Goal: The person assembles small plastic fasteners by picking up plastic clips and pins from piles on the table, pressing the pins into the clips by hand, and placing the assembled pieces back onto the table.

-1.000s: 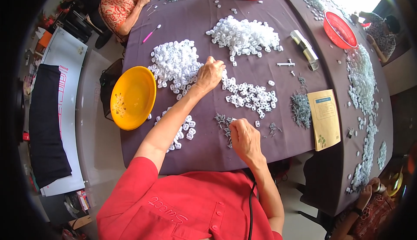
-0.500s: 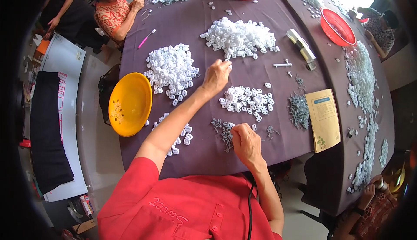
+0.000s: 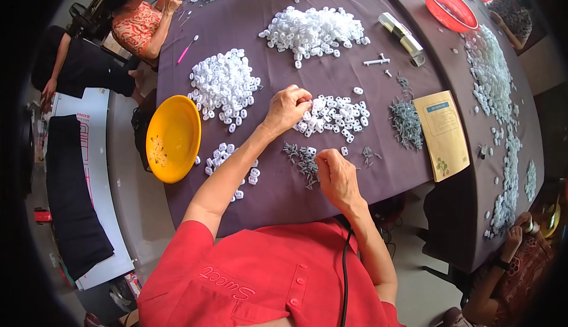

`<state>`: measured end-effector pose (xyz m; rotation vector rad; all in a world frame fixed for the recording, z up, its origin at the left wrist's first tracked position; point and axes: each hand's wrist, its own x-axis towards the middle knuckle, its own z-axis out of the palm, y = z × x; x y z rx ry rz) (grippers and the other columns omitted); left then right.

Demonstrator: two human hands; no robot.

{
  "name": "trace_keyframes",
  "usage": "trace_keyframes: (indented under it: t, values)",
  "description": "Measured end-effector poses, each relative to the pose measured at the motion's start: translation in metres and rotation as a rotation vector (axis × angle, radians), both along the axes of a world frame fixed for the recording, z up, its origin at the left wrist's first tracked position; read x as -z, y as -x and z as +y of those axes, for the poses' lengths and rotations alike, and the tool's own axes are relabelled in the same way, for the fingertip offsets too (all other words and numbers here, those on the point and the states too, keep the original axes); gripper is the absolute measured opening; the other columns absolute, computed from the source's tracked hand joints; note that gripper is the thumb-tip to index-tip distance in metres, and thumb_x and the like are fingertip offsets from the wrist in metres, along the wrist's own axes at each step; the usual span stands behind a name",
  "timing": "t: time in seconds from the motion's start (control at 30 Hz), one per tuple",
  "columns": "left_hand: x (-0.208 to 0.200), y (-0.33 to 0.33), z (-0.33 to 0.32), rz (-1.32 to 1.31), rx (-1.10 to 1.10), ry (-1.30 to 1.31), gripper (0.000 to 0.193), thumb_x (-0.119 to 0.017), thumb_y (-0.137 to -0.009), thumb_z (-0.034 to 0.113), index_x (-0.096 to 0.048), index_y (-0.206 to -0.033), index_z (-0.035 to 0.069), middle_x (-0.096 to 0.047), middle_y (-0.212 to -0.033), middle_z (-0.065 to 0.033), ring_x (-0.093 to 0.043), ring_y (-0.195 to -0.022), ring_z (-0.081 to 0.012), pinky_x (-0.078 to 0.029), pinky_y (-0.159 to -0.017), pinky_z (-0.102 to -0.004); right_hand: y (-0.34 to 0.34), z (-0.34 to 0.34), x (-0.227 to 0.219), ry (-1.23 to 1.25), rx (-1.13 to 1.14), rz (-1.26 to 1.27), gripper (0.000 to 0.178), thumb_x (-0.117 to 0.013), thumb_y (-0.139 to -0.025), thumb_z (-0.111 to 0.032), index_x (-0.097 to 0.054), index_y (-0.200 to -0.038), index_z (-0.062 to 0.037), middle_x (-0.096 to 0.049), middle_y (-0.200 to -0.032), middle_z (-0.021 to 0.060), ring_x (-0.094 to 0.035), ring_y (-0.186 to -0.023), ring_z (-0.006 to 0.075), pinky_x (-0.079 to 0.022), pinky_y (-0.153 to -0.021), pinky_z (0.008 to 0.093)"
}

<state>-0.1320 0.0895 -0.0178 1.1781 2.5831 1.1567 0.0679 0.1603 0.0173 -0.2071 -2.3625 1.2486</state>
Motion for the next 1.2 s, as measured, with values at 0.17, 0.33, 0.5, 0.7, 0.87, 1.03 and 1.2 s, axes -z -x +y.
trace_keyframes:
  t: [0.17,0.33,0.5,0.7,0.87,1.03,1.2]
  values:
    - [0.003,-0.004,-0.026,0.001,-0.045,-0.182,0.014,-0.061,-0.077,0.005,-0.066,-0.089,0.0,-0.064,-0.083,-0.0107,-0.063,-0.07,-0.0205,-0.049,-0.062,-0.0295,-0.007,0.0,0.0,0.009,0.006,0.019,0.006,-0.053,-0.081,0.004,-0.052,-0.084,-0.0013,-0.059,-0.07,0.0095,-0.058,-0.056,0.0219,-0.045,-0.052,0.0306]
    - [0.004,-0.025,-0.051,-0.017,-0.105,-0.13,0.012,-0.061,-0.077,0.004,-0.066,-0.087,0.001,-0.062,-0.082,-0.0105,-0.063,-0.07,-0.0199,-0.05,-0.063,-0.0295,-0.008,0.003,0.0,0.047,0.063,-0.005,0.007,-0.055,-0.081,0.002,-0.055,-0.086,-0.0015,-0.058,-0.07,0.0095,-0.058,-0.057,0.0197,-0.045,-0.052,0.0293]
    - [0.004,-0.034,-0.055,0.14,-0.094,-0.112,0.013,-0.063,-0.074,0.004,-0.066,-0.087,0.002,-0.06,-0.081,-0.0104,-0.061,-0.074,-0.0245,-0.05,-0.067,-0.0327,-0.006,-0.001,0.004,0.02,0.067,0.033,0.009,-0.055,-0.08,0.004,-0.058,-0.088,-0.0003,-0.058,-0.069,0.0073,-0.058,-0.057,0.0134,-0.045,-0.051,0.0247]
    - [-0.019,-0.025,-0.068,0.223,-0.385,-0.009,0.024,-0.061,-0.08,0.011,-0.059,-0.102,0.004,-0.055,-0.09,-0.0147,-0.059,-0.079,-0.0301,-0.048,-0.069,-0.0375,-0.012,-0.004,-0.004,-0.019,0.017,-0.018,0.011,-0.056,-0.079,0.005,-0.059,-0.088,0.0001,-0.058,-0.071,0.0086,-0.06,-0.06,0.0149,-0.045,-0.054,0.0264]
    - [-0.012,0.026,-0.081,0.557,-0.515,0.334,0.039,-0.067,-0.076,0.035,-0.053,-0.101,0.008,-0.046,-0.099,-0.0138,-0.049,-0.093,-0.0314,-0.046,-0.068,-0.0439,-0.007,-0.011,-0.007,-0.029,-0.035,-0.005,0.009,-0.057,-0.078,0.002,-0.059,-0.086,-0.0001,-0.059,-0.073,0.0093,-0.059,-0.059,0.0189,-0.046,-0.055,0.0278]
    - [0.003,0.036,-0.076,0.656,-0.482,0.378,0.031,-0.065,-0.077,0.035,-0.054,-0.091,0.009,-0.049,-0.093,-0.0101,-0.049,-0.093,-0.0275,-0.047,-0.067,-0.0406,-0.005,-0.012,-0.009,-0.05,-0.056,-0.017,0.01,-0.059,-0.078,0.001,-0.058,-0.087,-0.0025,-0.058,-0.075,0.0117,-0.058,-0.062,0.0283,-0.046,-0.055,0.0344]
    - [0.014,0.043,-0.073,0.704,-0.349,0.34,0.02,-0.061,-0.08,0.023,-0.052,-0.086,0.005,-0.05,-0.089,-0.012,-0.055,-0.082,-0.0283,-0.051,-0.063,-0.0359,-0.005,-0.009,-0.004,-0.031,-0.046,-0.024,0.009,-0.058,-0.079,0.001,-0.058,-0.087,-0.0029,-0.058,-0.075,0.0116,-0.059,-0.063,0.0289,-0.047,-0.056,0.0346]
